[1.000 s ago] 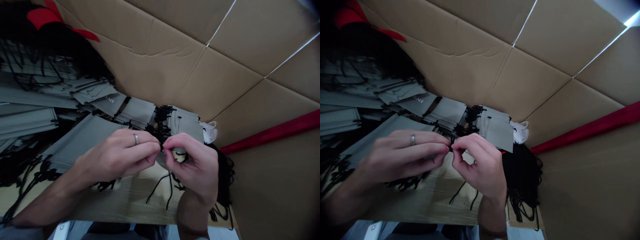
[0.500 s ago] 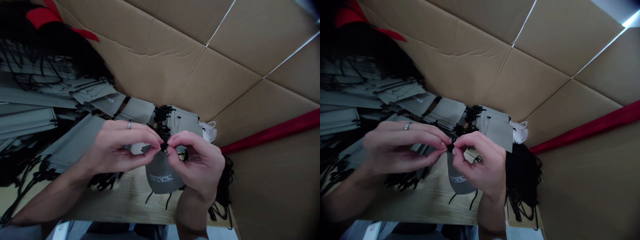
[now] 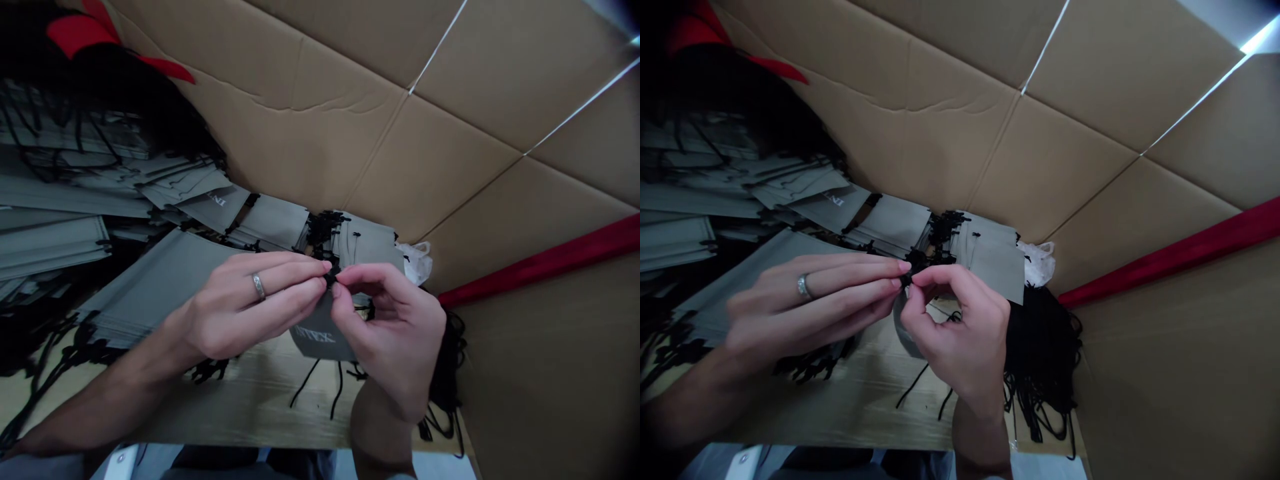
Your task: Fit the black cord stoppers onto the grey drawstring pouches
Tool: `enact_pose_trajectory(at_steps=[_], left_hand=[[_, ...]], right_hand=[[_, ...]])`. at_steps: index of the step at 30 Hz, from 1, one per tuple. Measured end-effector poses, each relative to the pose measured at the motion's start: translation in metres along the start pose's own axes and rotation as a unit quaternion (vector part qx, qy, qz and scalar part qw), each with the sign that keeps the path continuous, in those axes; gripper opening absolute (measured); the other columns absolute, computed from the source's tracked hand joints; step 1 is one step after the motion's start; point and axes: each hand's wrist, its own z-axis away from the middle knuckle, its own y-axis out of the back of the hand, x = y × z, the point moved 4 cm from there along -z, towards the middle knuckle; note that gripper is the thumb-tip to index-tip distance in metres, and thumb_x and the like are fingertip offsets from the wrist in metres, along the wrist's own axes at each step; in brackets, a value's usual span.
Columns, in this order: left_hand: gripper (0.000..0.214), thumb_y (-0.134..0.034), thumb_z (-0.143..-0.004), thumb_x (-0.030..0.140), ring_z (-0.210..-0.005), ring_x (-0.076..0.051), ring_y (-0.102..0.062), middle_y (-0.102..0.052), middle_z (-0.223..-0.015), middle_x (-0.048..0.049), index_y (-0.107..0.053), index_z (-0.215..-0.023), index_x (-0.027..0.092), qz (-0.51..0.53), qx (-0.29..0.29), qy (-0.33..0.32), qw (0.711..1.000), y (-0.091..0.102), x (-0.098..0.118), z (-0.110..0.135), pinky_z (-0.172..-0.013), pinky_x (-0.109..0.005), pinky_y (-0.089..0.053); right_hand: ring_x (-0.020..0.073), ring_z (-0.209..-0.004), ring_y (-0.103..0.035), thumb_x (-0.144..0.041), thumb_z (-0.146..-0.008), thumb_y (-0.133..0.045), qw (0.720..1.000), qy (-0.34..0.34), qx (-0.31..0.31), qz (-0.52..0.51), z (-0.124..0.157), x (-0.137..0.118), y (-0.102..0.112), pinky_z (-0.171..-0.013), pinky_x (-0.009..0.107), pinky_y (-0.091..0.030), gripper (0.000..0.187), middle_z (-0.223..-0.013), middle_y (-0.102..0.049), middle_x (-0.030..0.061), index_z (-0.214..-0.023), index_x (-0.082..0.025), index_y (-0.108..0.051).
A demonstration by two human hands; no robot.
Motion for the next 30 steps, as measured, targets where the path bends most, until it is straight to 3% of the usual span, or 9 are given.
enact_pose_trajectory(at_steps=[6, 14, 20, 25, 30], left_hand=[[0.021, -0.089, -0.094, 0.009, -0.103, -0.021, -0.087, -0.088, -0.114, -0.0127, -0.078, -0.112, 0.012, 0.000, -0.005, -0.022, 1.000, -0.003, -0.005, -0.003, -0.102, -0.030, -0.074], [0.016, -0.086, -0.086, 0.005, -0.082, -0.012, -0.084, -0.087, -0.096, -0.0022, -0.078, -0.091, 0.017, 0.154, 0.023, 0.094, 0.983, 0.002, -0.015, -0.016, -0.076, -0.017, -0.067], [0.018, -0.087, -0.083, 0.005, -0.082, -0.015, -0.084, -0.087, -0.094, -0.0009, -0.079, -0.087, 0.020, 0.246, 0.002, 0.151, 0.958, -0.001, -0.023, -0.018, -0.072, -0.021, -0.068], [0.018, -0.086, -0.092, 0.009, -0.086, -0.014, -0.085, -0.088, -0.099, -0.0011, -0.080, -0.104, 0.021, 0.155, -0.009, 0.101, 0.983, 0.001, -0.019, -0.015, -0.081, -0.020, -0.070], [0.017, -0.084, -0.093, 0.005, -0.086, -0.014, -0.084, -0.087, -0.102, -0.0049, -0.077, -0.104, 0.016, 0.081, -0.022, 0.013, 0.996, 0.003, -0.010, -0.012, -0.087, -0.020, -0.070]], right_hand=[[0.0130, -0.079, -0.075, -0.006, -0.093, -0.075, 0.999, 0.028, -0.019, -0.007, 0.001, -0.002, -0.004, -0.077, 0.028, -0.064, 0.020, -0.091, -0.080, -0.0045, -0.099, -0.025, -0.078], [0.0154, -0.085, -0.075, 0.002, -0.093, -0.074, 0.990, 0.103, -0.030, -0.087, -0.005, -0.002, -0.006, -0.078, 0.032, -0.063, 0.024, -0.094, -0.078, 0.0004, -0.100, -0.021, -0.078], [0.0150, -0.087, -0.076, 0.002, -0.092, -0.075, 0.987, 0.087, -0.038, -0.126, -0.005, 0.003, -0.006, -0.077, 0.030, -0.063, 0.026, -0.093, -0.079, -0.0015, -0.100, -0.022, -0.079], [0.0139, -0.086, -0.075, 0.001, -0.092, -0.075, 0.991, 0.083, -0.047, -0.097, -0.005, 0.004, -0.003, -0.077, 0.029, -0.062, 0.024, -0.095, -0.078, -0.0016, -0.099, -0.022, -0.077], [0.0140, -0.086, -0.074, 0.002, -0.093, -0.074, 0.988, 0.117, -0.067, -0.072, -0.007, 0.000, -0.003, -0.079, 0.029, -0.063, 0.022, -0.093, -0.077, -0.0001, -0.098, -0.020, -0.075]])
